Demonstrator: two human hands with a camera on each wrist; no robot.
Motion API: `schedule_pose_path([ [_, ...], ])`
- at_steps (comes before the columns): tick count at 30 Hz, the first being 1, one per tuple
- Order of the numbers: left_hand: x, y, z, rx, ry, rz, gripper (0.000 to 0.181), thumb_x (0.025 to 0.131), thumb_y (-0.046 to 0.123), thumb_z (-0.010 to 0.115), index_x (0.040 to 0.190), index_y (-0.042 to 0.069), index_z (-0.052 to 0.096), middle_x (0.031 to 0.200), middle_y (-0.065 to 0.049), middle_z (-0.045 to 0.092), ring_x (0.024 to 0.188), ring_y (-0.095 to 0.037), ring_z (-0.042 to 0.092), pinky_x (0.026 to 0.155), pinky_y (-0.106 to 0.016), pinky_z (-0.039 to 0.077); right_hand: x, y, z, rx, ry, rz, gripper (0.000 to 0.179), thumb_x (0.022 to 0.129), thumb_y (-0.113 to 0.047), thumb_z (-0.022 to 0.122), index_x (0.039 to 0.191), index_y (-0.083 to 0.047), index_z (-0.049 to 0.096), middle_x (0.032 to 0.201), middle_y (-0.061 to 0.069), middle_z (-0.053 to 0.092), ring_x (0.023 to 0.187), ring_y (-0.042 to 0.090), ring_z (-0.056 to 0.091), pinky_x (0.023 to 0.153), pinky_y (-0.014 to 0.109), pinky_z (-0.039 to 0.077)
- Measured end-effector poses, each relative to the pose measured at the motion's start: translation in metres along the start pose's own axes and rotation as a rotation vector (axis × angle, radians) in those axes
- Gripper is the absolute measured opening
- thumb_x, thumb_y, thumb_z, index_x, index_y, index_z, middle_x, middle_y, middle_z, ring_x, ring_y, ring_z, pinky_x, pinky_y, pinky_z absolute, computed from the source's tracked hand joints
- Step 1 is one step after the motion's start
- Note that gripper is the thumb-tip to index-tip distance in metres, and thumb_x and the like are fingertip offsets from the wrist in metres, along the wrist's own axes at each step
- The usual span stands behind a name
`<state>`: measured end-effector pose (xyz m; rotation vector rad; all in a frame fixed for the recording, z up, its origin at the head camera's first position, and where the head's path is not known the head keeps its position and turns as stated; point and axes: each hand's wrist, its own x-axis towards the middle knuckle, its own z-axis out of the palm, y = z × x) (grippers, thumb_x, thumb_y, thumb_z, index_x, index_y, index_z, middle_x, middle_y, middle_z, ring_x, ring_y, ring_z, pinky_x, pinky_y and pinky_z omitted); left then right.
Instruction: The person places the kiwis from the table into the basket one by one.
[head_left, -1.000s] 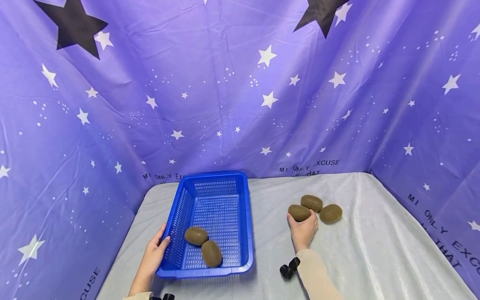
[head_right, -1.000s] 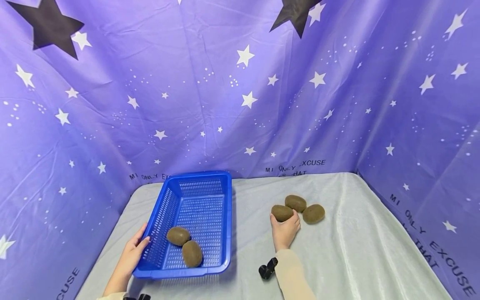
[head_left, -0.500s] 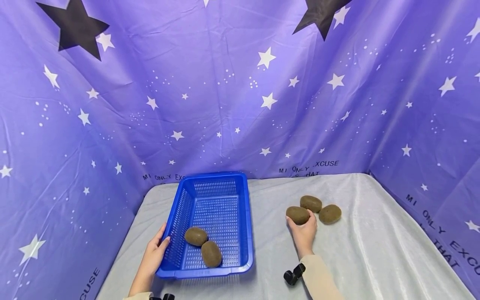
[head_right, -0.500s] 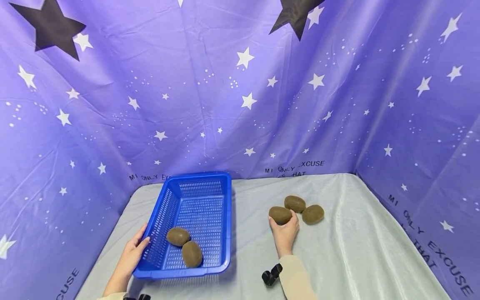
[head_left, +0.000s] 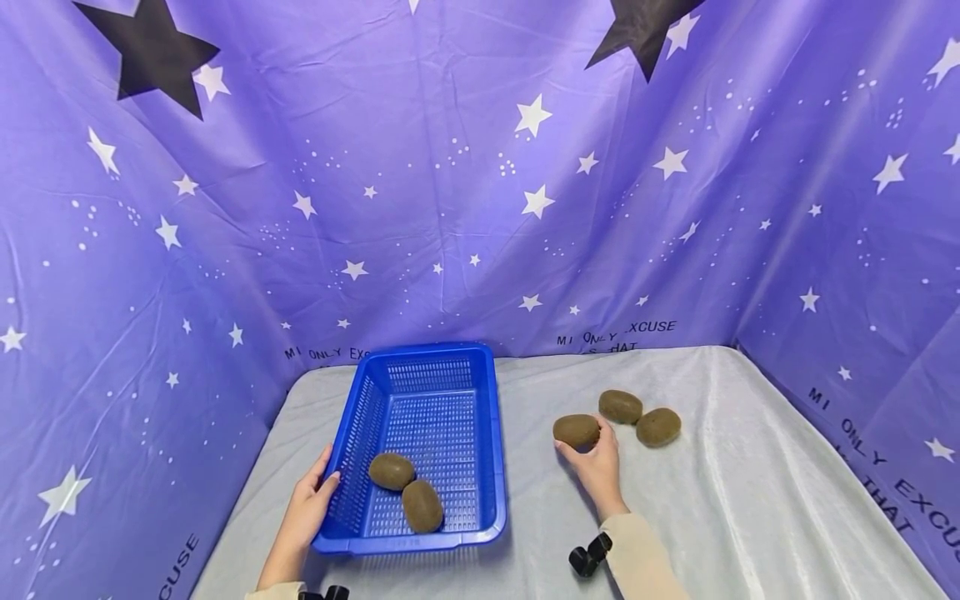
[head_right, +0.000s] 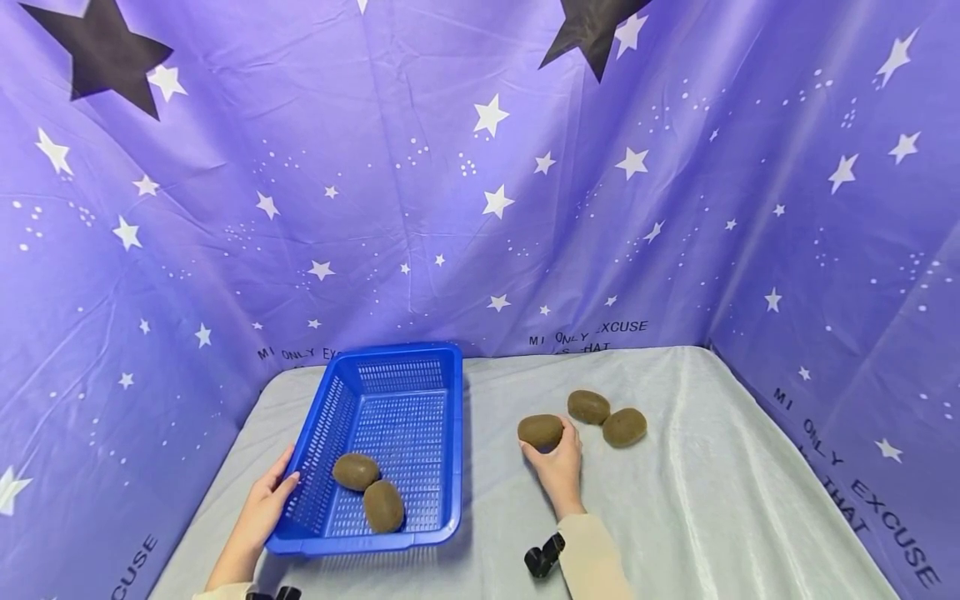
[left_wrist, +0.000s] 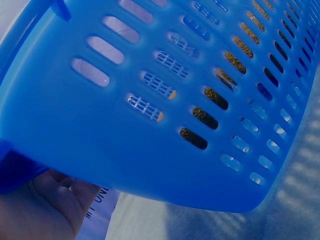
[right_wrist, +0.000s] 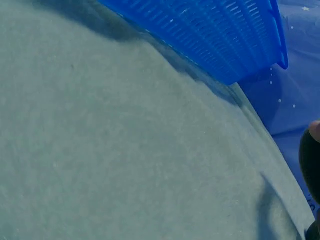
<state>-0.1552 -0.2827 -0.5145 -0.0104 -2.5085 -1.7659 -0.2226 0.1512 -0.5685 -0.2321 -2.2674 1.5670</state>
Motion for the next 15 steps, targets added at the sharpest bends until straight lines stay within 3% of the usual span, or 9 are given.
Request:
schedule_pose_path([
  [15,0.0,0.001,0.0,0.004,0.002,-0.019,0.055,0.099,0.006,0.041,0.147,-0.007,0.016,0.151,-0.029,0.017,0.135,-0.041,0.021,0.085,-0.001,0.027,-0.003,-0.022,0.0,-0.006,-0.123,-0.115,0.078,0.069,-0.01,0.082,0.133,0.006,0.04,0.129,0.028,0.045,0.112,0.04,0.047,0.091,0.052,0.039],
])
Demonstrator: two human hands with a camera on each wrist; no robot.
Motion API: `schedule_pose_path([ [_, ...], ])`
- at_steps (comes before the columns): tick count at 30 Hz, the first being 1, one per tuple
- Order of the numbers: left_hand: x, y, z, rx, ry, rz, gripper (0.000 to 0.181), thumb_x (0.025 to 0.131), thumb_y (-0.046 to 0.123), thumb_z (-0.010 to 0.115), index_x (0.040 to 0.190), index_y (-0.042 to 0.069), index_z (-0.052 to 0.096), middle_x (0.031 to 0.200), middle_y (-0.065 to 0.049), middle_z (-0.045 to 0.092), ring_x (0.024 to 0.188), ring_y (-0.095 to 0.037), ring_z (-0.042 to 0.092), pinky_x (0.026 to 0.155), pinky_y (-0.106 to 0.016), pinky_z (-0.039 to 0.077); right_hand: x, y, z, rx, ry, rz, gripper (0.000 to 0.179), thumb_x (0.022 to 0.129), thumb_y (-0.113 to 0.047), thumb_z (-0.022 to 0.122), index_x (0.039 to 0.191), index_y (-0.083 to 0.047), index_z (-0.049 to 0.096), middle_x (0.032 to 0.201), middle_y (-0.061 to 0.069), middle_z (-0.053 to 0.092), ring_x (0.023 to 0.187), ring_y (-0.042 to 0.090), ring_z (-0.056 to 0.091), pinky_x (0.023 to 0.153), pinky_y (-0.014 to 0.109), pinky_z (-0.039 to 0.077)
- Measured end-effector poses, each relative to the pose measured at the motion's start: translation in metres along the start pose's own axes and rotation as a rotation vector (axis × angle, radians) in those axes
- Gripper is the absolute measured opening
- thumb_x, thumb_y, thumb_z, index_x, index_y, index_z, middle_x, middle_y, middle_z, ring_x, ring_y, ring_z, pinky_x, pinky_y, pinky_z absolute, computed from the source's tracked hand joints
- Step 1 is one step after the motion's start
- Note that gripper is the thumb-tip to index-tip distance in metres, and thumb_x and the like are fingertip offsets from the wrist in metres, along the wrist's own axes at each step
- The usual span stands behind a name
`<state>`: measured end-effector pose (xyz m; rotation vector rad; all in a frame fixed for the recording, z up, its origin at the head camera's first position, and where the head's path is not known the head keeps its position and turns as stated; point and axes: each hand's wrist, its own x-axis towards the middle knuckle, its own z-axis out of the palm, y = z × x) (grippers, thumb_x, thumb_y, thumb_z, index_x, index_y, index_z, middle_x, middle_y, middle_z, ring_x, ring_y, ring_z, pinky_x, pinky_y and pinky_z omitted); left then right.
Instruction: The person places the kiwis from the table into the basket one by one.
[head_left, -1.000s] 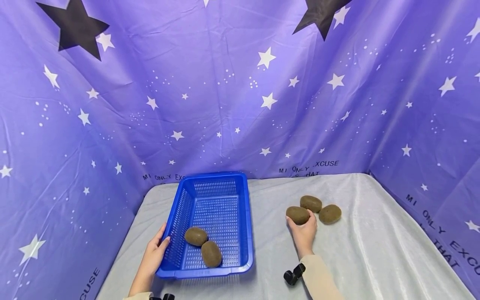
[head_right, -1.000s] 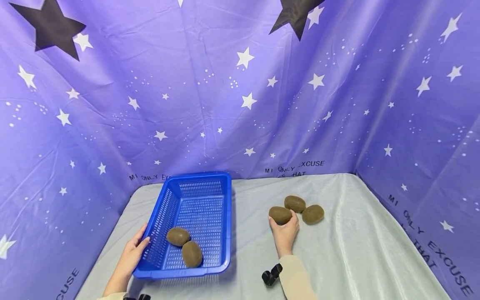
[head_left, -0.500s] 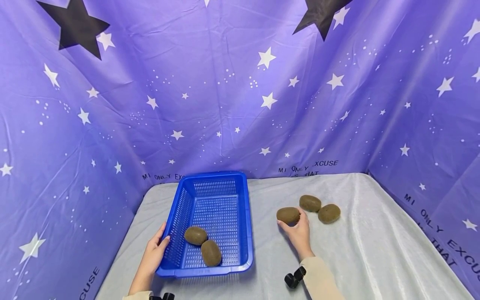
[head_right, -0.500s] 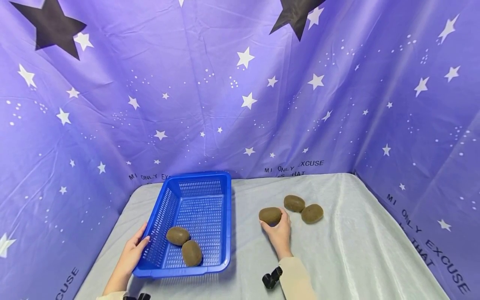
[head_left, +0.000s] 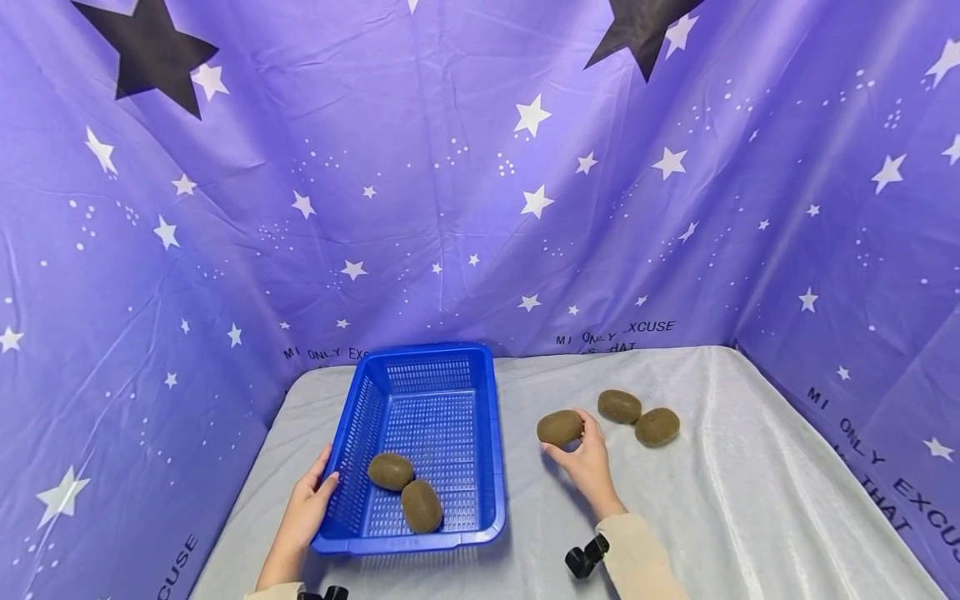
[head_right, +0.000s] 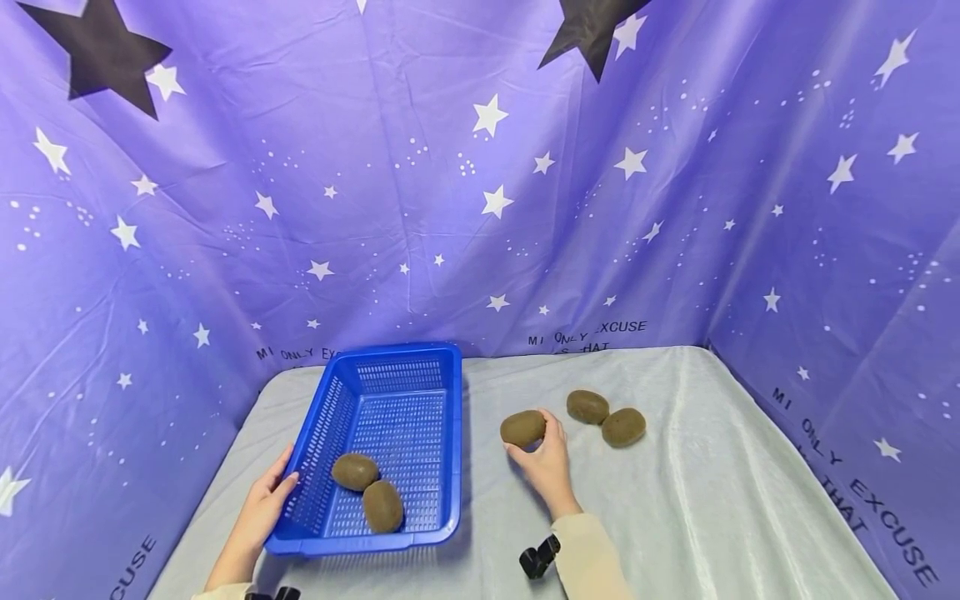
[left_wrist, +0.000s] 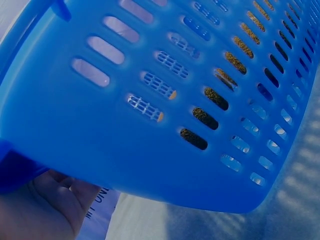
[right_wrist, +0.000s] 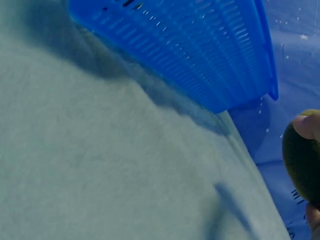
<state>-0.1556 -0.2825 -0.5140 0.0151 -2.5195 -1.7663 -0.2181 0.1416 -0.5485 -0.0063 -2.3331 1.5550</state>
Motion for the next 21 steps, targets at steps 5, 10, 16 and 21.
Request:
schedule_pose_path([
  [5,0.0,0.0,0.0,-0.002,-0.004,0.008,0.055,0.099,0.006,0.041,0.146,-0.008,0.017,0.151,-0.029,0.017,0.135,-0.042,0.021,0.085,-0.001,0.027,0.001,-0.009,0.002,0.022,-0.025,-0.04,0.077,0.067,-0.009,0.082,0.131,0.008,0.042,0.127,0.027,0.047,0.111,0.037,0.048,0.092,0.05,0.041],
  [10,-0.001,0.0,0.001,0.0,-0.005,-0.004,0.055,0.099,0.005,0.041,0.147,-0.008,0.016,0.151,-0.029,0.017,0.136,-0.042,0.021,0.085,-0.001,0.027,0.002,-0.018,0.003,0.031,-0.05,-0.044,0.079,0.066,-0.009,0.084,0.131,0.007,0.043,0.127,0.026,0.047,0.11,0.035,0.048,0.091,0.049,0.042],
  [16,-0.001,0.001,0.001,0.013,0.005,-0.011,0.056,0.099,0.008,0.042,0.147,-0.007,0.017,0.151,-0.028,0.018,0.135,-0.036,0.024,0.086,-0.001,0.028,0.002,-0.033,0.003,0.014,-0.086,-0.067,0.079,0.065,-0.012,0.085,0.13,0.006,0.045,0.126,0.025,0.049,0.108,0.035,0.052,0.09,0.047,0.043],
  [21,-0.001,0.001,0.001,0.003,0.003,0.004,0.056,0.099,0.008,0.041,0.147,-0.008,0.016,0.15,-0.03,0.017,0.134,-0.041,0.023,0.085,-0.001,0.028,0.001,-0.041,0.005,0.011,-0.114,-0.091,0.079,0.064,-0.011,0.085,0.13,0.005,0.045,0.127,0.023,0.05,0.107,0.033,0.054,0.09,0.046,0.044],
])
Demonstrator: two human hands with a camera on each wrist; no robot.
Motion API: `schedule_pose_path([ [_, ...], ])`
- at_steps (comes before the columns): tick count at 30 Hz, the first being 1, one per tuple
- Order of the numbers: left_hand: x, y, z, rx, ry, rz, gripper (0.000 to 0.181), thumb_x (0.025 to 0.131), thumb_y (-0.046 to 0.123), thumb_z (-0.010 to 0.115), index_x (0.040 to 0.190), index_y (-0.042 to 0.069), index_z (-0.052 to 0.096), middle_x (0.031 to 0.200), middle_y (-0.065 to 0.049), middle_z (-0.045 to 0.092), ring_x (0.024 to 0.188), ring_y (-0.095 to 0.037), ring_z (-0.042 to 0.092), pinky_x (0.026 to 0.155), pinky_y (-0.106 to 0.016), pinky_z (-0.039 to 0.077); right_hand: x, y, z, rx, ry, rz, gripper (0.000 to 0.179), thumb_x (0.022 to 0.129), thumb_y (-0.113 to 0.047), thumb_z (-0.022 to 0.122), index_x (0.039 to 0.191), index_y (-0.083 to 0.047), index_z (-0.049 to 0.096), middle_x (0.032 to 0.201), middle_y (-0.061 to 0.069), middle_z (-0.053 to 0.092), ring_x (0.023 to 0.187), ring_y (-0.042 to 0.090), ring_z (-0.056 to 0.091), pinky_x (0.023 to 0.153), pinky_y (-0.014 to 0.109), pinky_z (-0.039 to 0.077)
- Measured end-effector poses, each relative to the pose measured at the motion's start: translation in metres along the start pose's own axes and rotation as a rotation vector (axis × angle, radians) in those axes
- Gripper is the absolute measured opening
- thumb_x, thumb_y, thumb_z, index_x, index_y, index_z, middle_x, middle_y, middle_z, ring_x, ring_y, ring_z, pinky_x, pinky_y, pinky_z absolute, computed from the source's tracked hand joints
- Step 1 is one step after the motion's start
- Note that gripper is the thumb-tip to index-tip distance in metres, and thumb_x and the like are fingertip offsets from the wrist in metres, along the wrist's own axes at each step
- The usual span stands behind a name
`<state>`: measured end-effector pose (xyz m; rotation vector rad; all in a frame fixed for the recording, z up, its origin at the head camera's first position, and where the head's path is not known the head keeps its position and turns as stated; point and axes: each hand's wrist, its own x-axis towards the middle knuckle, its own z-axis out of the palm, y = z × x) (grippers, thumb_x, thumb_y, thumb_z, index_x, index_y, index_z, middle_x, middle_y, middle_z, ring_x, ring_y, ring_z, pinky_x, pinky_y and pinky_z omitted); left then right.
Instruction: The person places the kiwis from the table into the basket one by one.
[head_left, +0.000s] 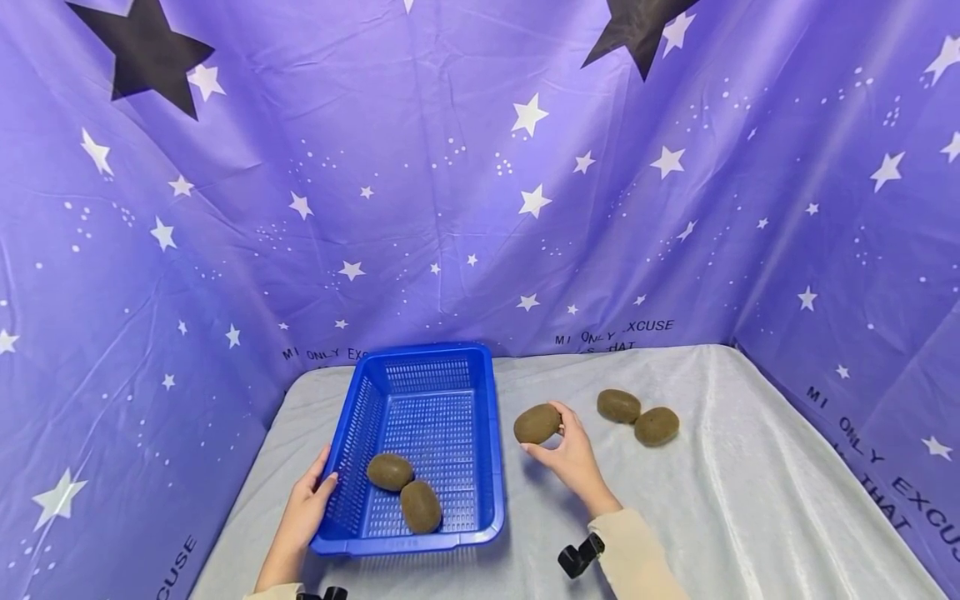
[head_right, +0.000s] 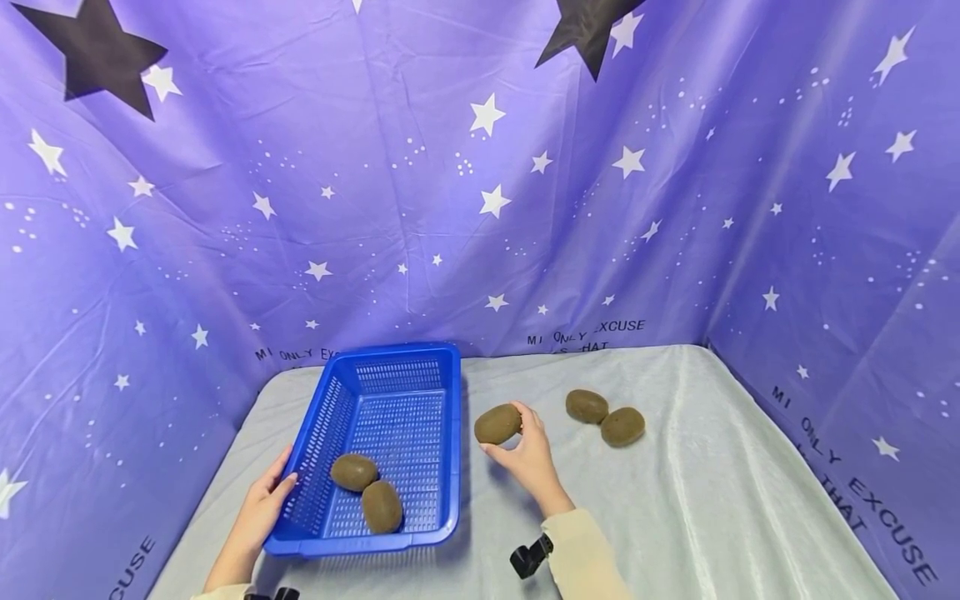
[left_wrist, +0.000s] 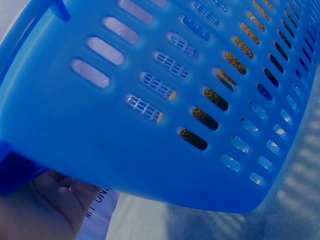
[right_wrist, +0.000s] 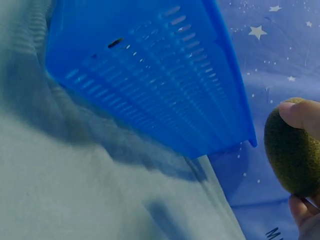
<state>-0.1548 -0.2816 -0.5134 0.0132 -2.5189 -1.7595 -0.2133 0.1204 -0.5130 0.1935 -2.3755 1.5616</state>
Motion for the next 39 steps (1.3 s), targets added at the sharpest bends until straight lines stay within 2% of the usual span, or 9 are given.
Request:
schedule_pose_path([
  [8,0.001,0.0,0.0,0.002,0.0,-0.002,0.056,0.099,0.008,0.042,0.146,-0.009,0.017,0.151,-0.029,0.017,0.134,-0.043,0.021,0.086,-0.001,0.027,0.0,-0.01,0.006,0.033,-0.046,-0.009,0.081,0.064,-0.012,0.086,0.132,0.005,0.044,0.125,0.022,0.052,0.106,0.033,0.055,0.091,0.046,0.044],
  [22,0.001,-0.001,-0.001,-0.025,-0.009,-0.016,0.056,0.1,0.006,0.04,0.147,-0.008,0.014,0.151,-0.029,0.015,0.136,-0.042,0.02,0.085,0.0,0.027,-0.002,-0.025,0.016,0.074,-0.147,0.012,0.083,0.067,-0.02,0.085,0.136,-0.001,0.043,0.134,0.018,0.048,0.117,0.031,0.049,0.096,0.046,0.041],
  [29,0.0,-0.002,-0.001,-0.01,-0.004,-0.008,0.055,0.099,0.006,0.04,0.146,-0.009,0.015,0.15,-0.03,0.016,0.134,-0.043,0.021,0.085,-0.001,0.028,-0.003,-0.031,0.021,0.071,-0.185,-0.035,0.083,0.068,-0.022,0.084,0.137,0.001,0.043,0.134,0.018,0.048,0.117,0.032,0.049,0.096,0.048,0.041],
  [35,0.001,-0.001,-0.001,-0.002,0.001,-0.009,0.056,0.1,0.008,0.041,0.147,-0.008,0.016,0.15,-0.029,0.017,0.135,-0.043,0.021,0.085,-0.001,0.028,-0.004,-0.034,0.024,0.079,-0.204,-0.022,0.083,0.069,-0.024,0.084,0.138,-0.002,0.043,0.135,0.015,0.049,0.116,0.03,0.05,0.096,0.049,0.041],
  [39,0.0,-0.001,0.0,0.017,0.012,-0.003,0.055,0.099,0.009,0.042,0.147,-0.007,0.018,0.15,-0.029,0.02,0.134,-0.035,0.027,0.084,-0.001,0.028,-0.005,-0.035,0.026,0.121,-0.22,-0.021,0.083,0.069,-0.021,0.084,0.138,-0.002,0.042,0.134,0.014,0.05,0.116,0.031,0.05,0.096,0.052,0.039],
])
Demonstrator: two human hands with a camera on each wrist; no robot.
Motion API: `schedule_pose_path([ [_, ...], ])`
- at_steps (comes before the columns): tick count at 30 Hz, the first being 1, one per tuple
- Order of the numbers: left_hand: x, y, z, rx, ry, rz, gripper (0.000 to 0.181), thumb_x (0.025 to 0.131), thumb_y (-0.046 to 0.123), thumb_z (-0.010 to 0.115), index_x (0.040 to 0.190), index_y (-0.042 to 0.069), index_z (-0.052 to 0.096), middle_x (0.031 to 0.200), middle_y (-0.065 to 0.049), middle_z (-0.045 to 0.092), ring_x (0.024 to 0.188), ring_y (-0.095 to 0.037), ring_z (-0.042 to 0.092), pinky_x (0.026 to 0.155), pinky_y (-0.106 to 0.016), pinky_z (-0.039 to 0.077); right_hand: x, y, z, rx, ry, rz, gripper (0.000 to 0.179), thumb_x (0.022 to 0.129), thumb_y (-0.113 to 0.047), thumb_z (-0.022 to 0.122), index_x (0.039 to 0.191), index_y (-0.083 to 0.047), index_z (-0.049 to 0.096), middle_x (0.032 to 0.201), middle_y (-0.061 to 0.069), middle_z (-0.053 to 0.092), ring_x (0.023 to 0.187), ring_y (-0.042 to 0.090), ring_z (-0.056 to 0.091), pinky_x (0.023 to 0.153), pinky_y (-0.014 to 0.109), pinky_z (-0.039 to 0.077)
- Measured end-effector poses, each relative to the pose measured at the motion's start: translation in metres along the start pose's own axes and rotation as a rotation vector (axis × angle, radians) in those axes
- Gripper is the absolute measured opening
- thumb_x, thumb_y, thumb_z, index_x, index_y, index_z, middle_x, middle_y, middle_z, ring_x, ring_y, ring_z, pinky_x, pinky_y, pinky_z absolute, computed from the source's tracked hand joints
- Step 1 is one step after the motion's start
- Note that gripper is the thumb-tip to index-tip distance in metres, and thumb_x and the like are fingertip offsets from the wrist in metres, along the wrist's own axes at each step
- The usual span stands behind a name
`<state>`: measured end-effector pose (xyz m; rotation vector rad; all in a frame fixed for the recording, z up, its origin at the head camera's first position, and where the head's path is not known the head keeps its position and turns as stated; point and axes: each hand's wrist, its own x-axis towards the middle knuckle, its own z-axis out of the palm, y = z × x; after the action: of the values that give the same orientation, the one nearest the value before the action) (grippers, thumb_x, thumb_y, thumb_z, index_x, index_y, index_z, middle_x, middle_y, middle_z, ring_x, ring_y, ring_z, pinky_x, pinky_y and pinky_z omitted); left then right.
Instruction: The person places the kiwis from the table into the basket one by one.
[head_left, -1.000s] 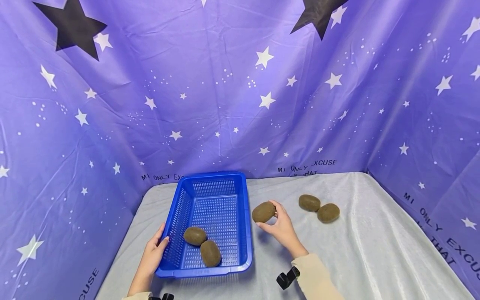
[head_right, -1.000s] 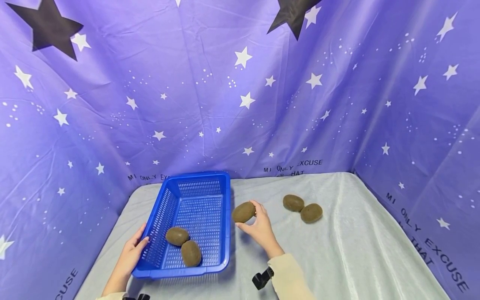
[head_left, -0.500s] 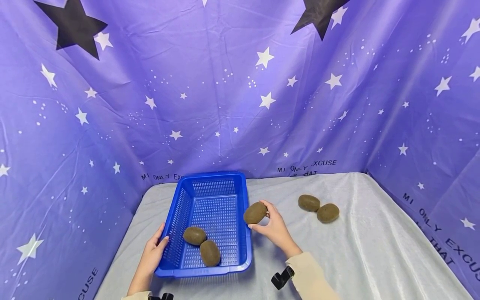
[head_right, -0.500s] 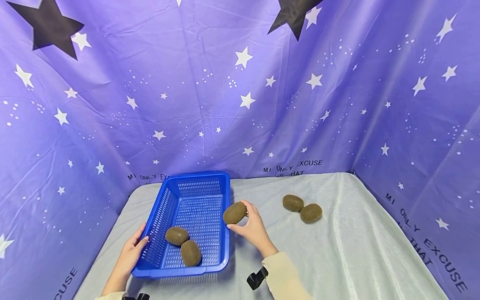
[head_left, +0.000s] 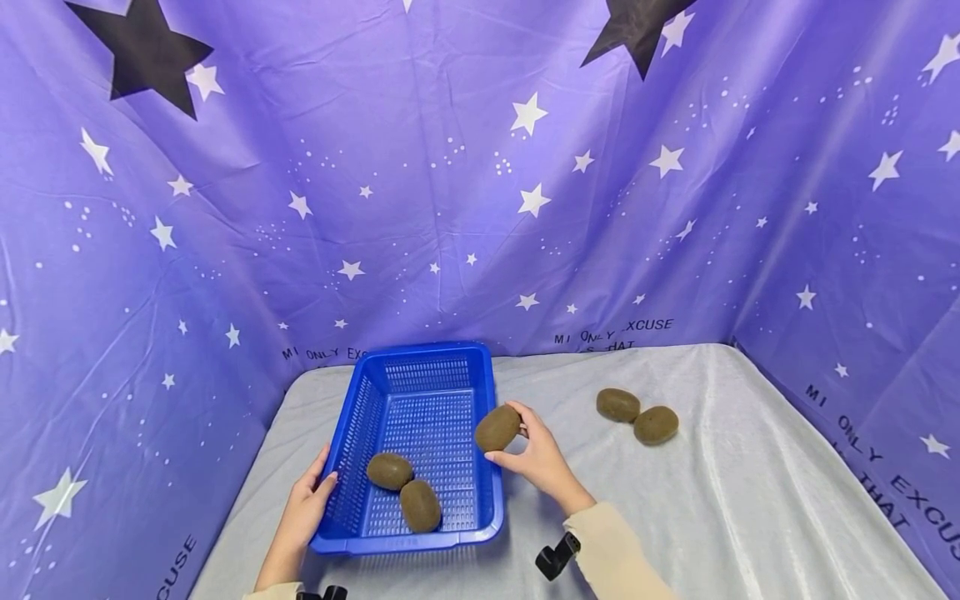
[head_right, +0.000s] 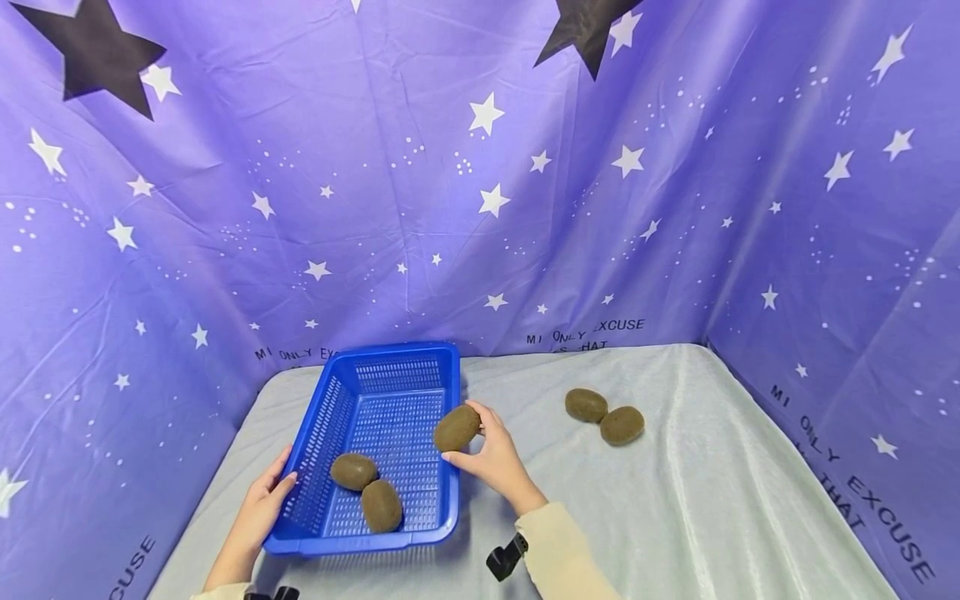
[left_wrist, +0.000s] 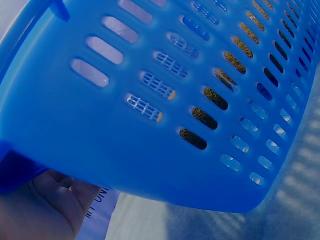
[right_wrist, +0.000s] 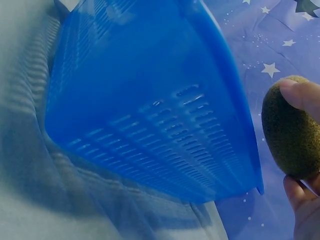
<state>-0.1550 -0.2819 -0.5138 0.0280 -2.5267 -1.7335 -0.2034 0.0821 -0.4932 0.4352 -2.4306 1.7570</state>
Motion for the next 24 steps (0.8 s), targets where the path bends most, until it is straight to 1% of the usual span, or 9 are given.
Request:
schedule_pose_path([
  [3,0.0,-0.001,0.0,0.004,0.01,-0.001,0.055,0.1,0.01,0.043,0.147,-0.006,0.02,0.15,-0.028,0.021,0.129,-0.014,0.035,0.084,-0.001,0.03,0.0,-0.001,0.003,0.004,-0.018,0.005,0.083,0.069,-0.019,0.085,0.138,-0.004,0.042,0.135,0.012,0.05,0.117,0.029,0.05,0.098,0.049,0.039],
  [5,-0.001,0.0,0.0,0.003,0.011,-0.005,0.055,0.1,0.011,0.043,0.147,-0.005,0.02,0.15,-0.027,0.022,0.126,-0.007,0.036,0.084,-0.001,0.031,0.001,-0.002,0.005,-0.006,-0.032,0.009,0.083,0.069,-0.018,0.084,0.139,-0.005,0.042,0.135,0.011,0.05,0.118,0.028,0.05,0.098,0.047,0.039],
  [7,-0.001,0.0,0.0,0.001,0.01,-0.005,0.055,0.1,0.011,0.043,0.147,-0.006,0.02,0.15,-0.028,0.021,0.128,-0.011,0.035,0.084,-0.001,0.031,0.001,-0.005,0.007,-0.011,-0.046,0.01,0.082,0.069,-0.014,0.084,0.139,-0.004,0.042,0.136,0.013,0.049,0.119,0.029,0.049,0.099,0.047,0.039],
  [10,-0.001,0.0,0.0,-0.006,0.002,-0.009,0.055,0.1,0.01,0.042,0.147,-0.007,0.018,0.15,-0.028,0.02,0.133,-0.03,0.029,0.084,-0.001,0.03,0.002,-0.01,0.01,-0.013,-0.062,0.006,0.081,0.07,-0.009,0.083,0.139,0.0,0.041,0.138,0.018,0.047,0.122,0.034,0.047,0.1,0.05,0.037],
  [13,0.001,-0.001,0.001,-0.007,0.004,-0.013,0.055,0.099,0.01,0.043,0.147,-0.006,0.019,0.15,-0.027,0.021,0.134,-0.033,0.026,0.085,-0.001,0.029,0.002,-0.01,0.012,-0.025,-0.083,-0.009,0.081,0.07,-0.013,0.083,0.139,-0.003,0.042,0.139,0.017,0.046,0.123,0.033,0.046,0.1,0.05,0.037],
  [15,0.001,-0.001,0.001,-0.016,0.002,-0.007,0.055,0.099,0.01,0.043,0.147,-0.006,0.019,0.151,-0.027,0.021,0.132,-0.015,0.032,0.086,-0.001,0.028,0.003,-0.007,0.012,-0.036,-0.101,-0.028,0.082,0.07,-0.018,0.084,0.139,-0.007,0.042,0.139,0.014,0.046,0.124,0.03,0.046,0.099,0.048,0.039],
  [17,0.001,-0.002,0.001,-0.016,0.002,-0.003,0.055,0.099,0.01,0.043,0.147,-0.006,0.02,0.15,-0.027,0.021,0.129,-0.006,0.033,0.086,-0.001,0.029,0.004,-0.003,0.013,-0.047,-0.121,-0.05,0.082,0.07,-0.023,0.084,0.139,-0.01,0.042,0.139,0.011,0.046,0.125,0.027,0.046,0.099,0.046,0.039],
  [20,0.0,-0.001,0.001,-0.011,-0.001,-0.004,0.055,0.1,0.011,0.043,0.147,-0.006,0.019,0.151,-0.027,0.021,0.13,-0.008,0.032,0.086,-0.002,0.028,0.004,-0.002,0.015,-0.045,-0.142,-0.076,0.083,0.069,-0.024,0.084,0.139,-0.01,0.042,0.138,0.012,0.046,0.124,0.028,0.046,0.098,0.046,0.04],
  [24,0.001,-0.001,0.001,0.001,0.004,-0.016,0.056,0.099,0.011,0.043,0.147,-0.005,0.019,0.151,-0.026,0.021,0.135,-0.036,0.024,0.087,-0.001,0.027,0.005,-0.002,0.019,-0.053,-0.158,-0.112,0.084,0.069,-0.025,0.085,0.139,-0.007,0.041,0.135,0.012,0.049,0.121,0.027,0.048,0.097,0.045,0.041],
])
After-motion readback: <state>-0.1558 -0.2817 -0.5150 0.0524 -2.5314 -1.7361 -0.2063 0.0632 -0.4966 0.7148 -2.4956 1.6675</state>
